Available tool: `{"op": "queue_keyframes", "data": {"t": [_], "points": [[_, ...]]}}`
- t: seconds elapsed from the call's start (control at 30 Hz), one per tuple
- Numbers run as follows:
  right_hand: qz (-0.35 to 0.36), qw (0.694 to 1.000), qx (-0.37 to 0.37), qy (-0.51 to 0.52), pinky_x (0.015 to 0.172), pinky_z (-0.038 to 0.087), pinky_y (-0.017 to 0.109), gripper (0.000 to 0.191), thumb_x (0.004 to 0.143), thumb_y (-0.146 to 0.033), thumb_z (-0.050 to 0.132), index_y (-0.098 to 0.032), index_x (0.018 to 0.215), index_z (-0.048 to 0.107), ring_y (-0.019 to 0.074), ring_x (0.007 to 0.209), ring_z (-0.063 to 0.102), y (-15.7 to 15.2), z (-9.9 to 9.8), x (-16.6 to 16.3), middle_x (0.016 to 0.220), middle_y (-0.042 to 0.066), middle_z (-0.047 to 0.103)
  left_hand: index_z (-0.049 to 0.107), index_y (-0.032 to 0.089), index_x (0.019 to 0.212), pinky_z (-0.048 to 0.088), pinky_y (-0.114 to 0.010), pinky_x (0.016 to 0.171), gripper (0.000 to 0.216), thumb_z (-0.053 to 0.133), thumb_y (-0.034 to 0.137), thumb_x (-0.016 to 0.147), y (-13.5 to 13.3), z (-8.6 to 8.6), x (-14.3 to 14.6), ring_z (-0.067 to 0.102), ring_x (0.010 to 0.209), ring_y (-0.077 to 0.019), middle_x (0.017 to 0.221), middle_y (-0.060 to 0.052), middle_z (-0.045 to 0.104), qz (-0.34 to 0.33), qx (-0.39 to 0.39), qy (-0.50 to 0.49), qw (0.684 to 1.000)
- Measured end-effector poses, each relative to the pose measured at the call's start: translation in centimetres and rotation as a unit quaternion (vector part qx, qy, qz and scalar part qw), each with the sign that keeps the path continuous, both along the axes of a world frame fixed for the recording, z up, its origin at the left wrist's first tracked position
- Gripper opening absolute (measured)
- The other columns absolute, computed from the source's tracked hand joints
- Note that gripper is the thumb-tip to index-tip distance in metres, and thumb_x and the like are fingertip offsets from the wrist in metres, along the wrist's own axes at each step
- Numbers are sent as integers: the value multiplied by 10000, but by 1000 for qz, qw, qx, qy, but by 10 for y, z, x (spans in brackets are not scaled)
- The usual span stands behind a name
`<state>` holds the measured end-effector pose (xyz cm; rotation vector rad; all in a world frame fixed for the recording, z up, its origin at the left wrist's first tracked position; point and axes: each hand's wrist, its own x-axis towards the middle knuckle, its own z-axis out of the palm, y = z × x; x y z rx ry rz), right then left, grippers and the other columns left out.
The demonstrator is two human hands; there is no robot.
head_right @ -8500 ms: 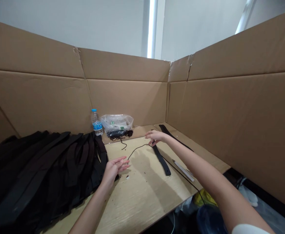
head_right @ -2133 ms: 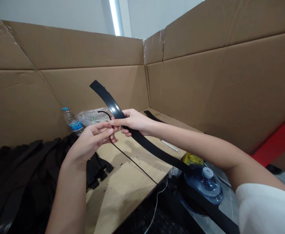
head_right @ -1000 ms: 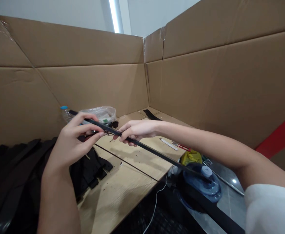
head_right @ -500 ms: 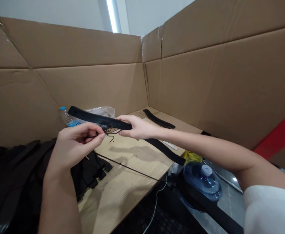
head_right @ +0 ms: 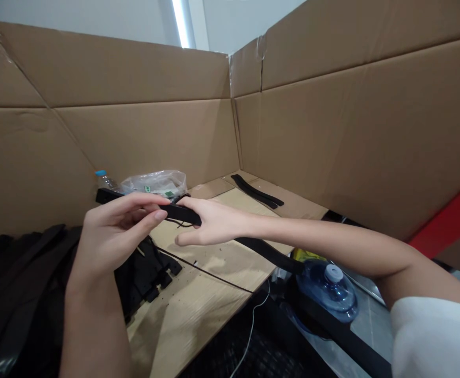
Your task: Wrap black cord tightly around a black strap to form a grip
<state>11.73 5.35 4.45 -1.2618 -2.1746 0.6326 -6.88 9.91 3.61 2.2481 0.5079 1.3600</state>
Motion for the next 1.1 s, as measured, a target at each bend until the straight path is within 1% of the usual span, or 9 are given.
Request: {"op": "queue_keyframes", "data": {"t": [0.1,0.17,0.37,0.47,0.53,0.7,0.87,1.03,1.1], "points": [[23,999,21,29,911,438,375,375,902,-315,565,-182,1249,517,239,1099,565,0,-1,-3,1235,100,603,715,228,902,467,-183,500,114,657,192,812,2,0,0,601,612,-99,745,6,666,5,-2,2,1000],[30,998,31,39,977,411,387,333,936,-272,516,-179,1256,521,239,1183,532,2,-3,-3,1299,105,578,712,226,901,472,-184,515,107,650,196,819,3,0,0,609,630,-99,769,5,676,14,2,8,1000],[16,998,59,22,816,475,332,205,929,-199,526,-164,1123,583,197,962,610,9,-6,-1,1070,71,663,697,204,873,400,-203,489,77,650,204,812,7,-3,-3,519,574,-86,711,18,624,66,57,57,995],[7,998,62,8,789,469,330,171,923,-214,544,-147,1075,585,191,913,606,11,-7,0,1023,69,661,690,190,810,333,-222,460,35,672,185,780,8,-3,-5,404,502,-74,630,38,558,81,107,100,986],[8,998,67,11,802,466,334,179,917,-224,556,-143,1073,585,196,925,605,12,-7,-1,1034,75,660,682,183,764,326,-225,466,46,650,166,793,9,-2,-5,390,495,-70,627,38,561,94,129,110,981],[21,996,86,31,782,461,311,245,865,-195,599,-148,1105,601,194,925,604,18,-2,-6,1045,70,670,672,177,759,335,-225,466,61,642,191,809,10,-1,-8,412,490,-69,643,34,598,152,139,78,975],[39,992,118,25,695,441,264,342,764,-102,605,-142,1103,622,156,794,598,29,9,-15,960,34,682,671,190,756,346,-217,470,59,654,205,810,8,0,-14,426,494,-69,610,47,567,217,162,20,962],[80,978,185,52,708,432,247,244,890,-248,542,-157,1089,651,145,794,610,44,9,-21,947,33,695,652,189,760,362,-193,465,59,650,168,816,7,1,-19,456,514,-61,655,47,600,245,201,8,948],[88,972,211,59,693,419,233,239,921,-245,506,-152,1082,656,132,769,602,50,6,-24,913,32,695,648,189,763,369,-188,468,60,654,156,813,7,0,-20,464,516,-59,662,48,608,256,214,12,943]]}}
